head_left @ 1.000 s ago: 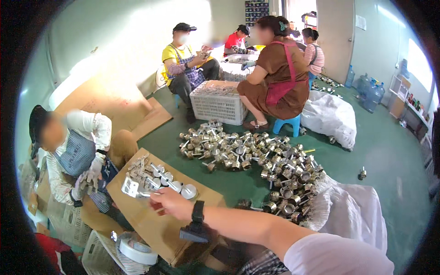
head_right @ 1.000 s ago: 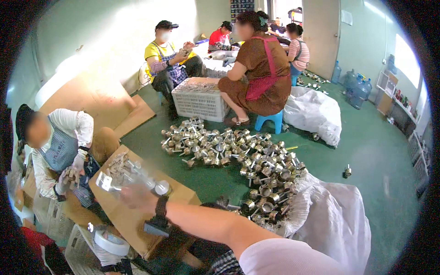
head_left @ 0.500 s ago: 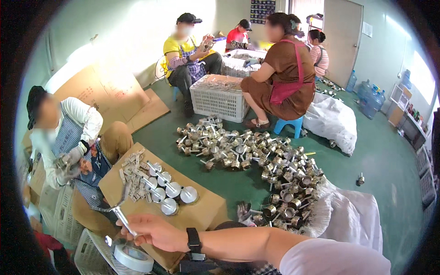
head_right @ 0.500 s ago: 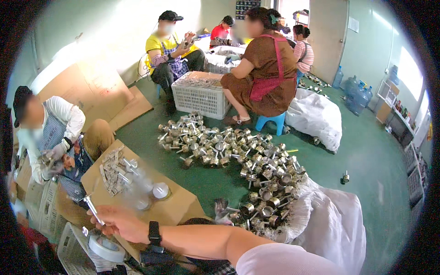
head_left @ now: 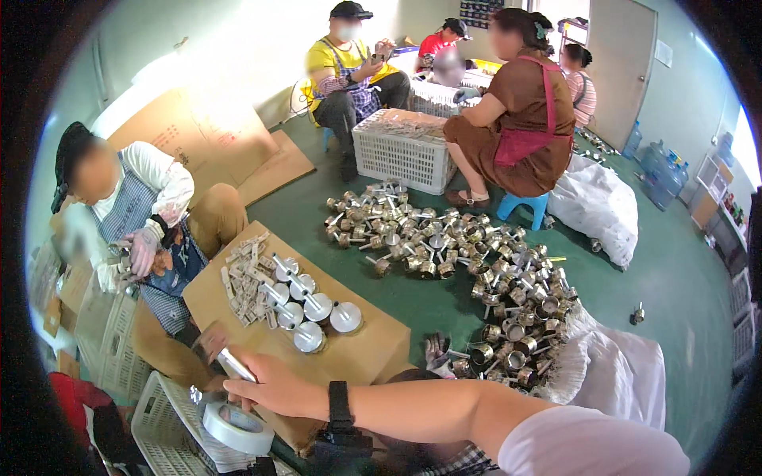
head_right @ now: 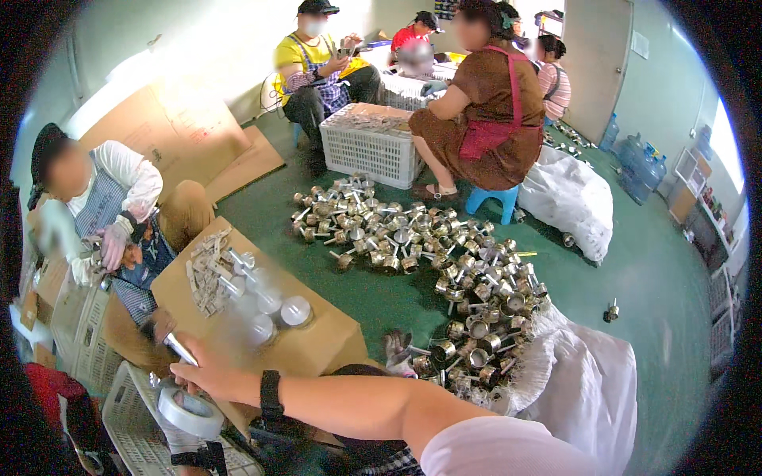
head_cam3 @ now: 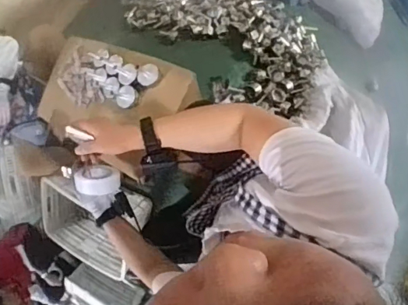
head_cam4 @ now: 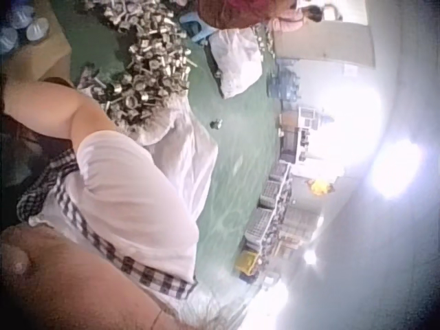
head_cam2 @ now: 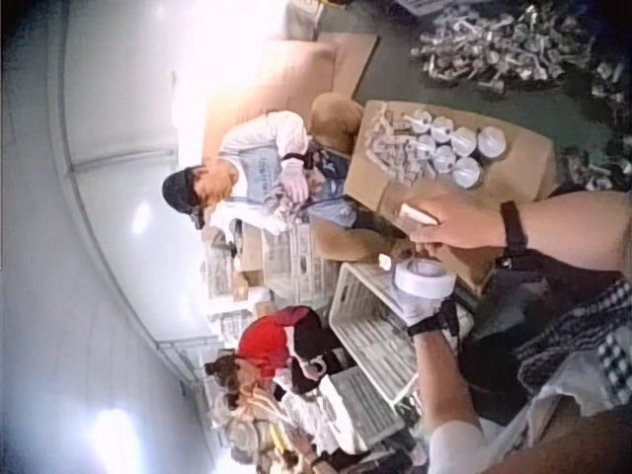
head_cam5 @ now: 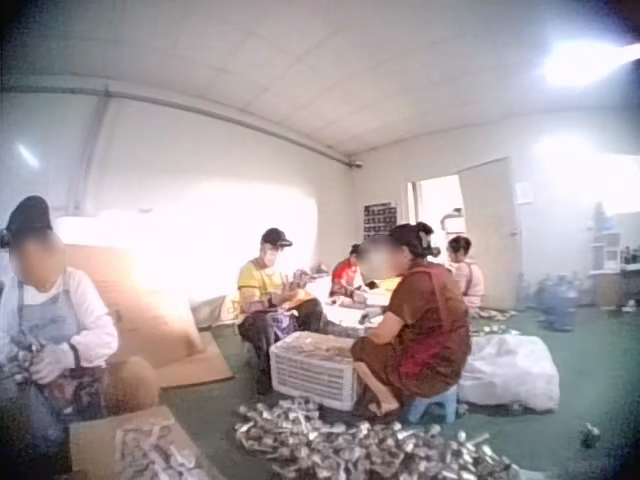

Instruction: Sorting and packing small metal parts into boxes in a factory setting.

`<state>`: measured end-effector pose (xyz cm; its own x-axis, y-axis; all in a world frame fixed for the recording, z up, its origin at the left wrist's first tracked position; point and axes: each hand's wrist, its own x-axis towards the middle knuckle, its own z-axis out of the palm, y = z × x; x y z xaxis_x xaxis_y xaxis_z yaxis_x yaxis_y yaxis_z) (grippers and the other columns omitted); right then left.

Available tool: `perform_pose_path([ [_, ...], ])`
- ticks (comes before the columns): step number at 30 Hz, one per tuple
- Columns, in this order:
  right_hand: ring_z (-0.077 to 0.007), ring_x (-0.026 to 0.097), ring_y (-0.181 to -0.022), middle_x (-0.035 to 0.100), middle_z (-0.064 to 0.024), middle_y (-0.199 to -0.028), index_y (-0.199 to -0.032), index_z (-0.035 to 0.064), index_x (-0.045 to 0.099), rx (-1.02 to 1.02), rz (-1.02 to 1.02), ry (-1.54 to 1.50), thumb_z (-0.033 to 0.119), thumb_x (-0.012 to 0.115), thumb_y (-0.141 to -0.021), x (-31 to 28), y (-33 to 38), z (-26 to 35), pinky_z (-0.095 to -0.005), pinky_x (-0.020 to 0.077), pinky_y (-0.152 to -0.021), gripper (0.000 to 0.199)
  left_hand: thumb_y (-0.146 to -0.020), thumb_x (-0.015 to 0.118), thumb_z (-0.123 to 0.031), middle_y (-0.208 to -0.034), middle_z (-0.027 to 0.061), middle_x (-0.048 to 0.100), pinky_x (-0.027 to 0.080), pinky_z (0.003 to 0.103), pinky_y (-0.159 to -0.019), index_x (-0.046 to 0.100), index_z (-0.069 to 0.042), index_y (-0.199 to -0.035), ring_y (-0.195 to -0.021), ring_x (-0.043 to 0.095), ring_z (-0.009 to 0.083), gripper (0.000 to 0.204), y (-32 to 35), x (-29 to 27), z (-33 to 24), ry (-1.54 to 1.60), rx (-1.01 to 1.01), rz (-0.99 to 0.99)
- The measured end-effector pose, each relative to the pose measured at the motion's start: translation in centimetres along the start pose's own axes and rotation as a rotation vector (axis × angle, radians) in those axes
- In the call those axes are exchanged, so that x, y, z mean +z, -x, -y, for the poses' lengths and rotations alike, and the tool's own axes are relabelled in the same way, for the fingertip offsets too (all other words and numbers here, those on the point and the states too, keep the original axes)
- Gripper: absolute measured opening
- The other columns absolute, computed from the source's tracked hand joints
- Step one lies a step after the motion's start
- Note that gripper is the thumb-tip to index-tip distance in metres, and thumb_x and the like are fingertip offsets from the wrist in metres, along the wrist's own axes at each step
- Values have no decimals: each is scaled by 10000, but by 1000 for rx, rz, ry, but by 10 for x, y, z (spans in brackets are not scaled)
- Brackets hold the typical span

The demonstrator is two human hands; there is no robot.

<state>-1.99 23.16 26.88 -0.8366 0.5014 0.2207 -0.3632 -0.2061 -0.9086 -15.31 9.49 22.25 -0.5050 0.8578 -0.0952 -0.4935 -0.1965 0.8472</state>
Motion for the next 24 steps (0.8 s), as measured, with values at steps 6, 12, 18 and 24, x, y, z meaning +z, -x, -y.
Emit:
perform_pose_path([
  [6,-272,590,-580,590,-149,-660,-1285,-74,196,15,-203,638,234,537,-847,-13,-1,-13,-355,467,-555,634,-824,577,-113,-939,53,546,479,312,-627,507,-61,-1088,-782,549,189,278,0,-12,8,-284,198,-178],
  [12,-178,582,-577,571,-92,-636,-1382,4,-3,102,-61,567,182,479,-888,-15,5,-1,-292,477,-537,712,-841,529,-129,-965,89,542,485,358,-697,499,-59,-1085,-867,538,210,256,-4,-30,11,-175,64,-171],
  [18,-117,568,-733,571,-74,-912,-1332,114,215,-307,14,139,107,483,-885,-3,-6,-11,-247,472,-599,521,-808,570,-197,-931,83,583,498,333,-653,527,-61,-1088,-786,574,209,314,-1,-23,-1,-221,135,-159],
  [24,-78,502,-663,488,-2,-783,-1006,73,462,-162,-62,0,30,634,-755,-32,3,-16,-218,425,-602,307,-790,523,-219,-861,134,627,503,340,-656,575,9,-971,-721,595,264,296,-26,-44,14,246,32,-185],
])
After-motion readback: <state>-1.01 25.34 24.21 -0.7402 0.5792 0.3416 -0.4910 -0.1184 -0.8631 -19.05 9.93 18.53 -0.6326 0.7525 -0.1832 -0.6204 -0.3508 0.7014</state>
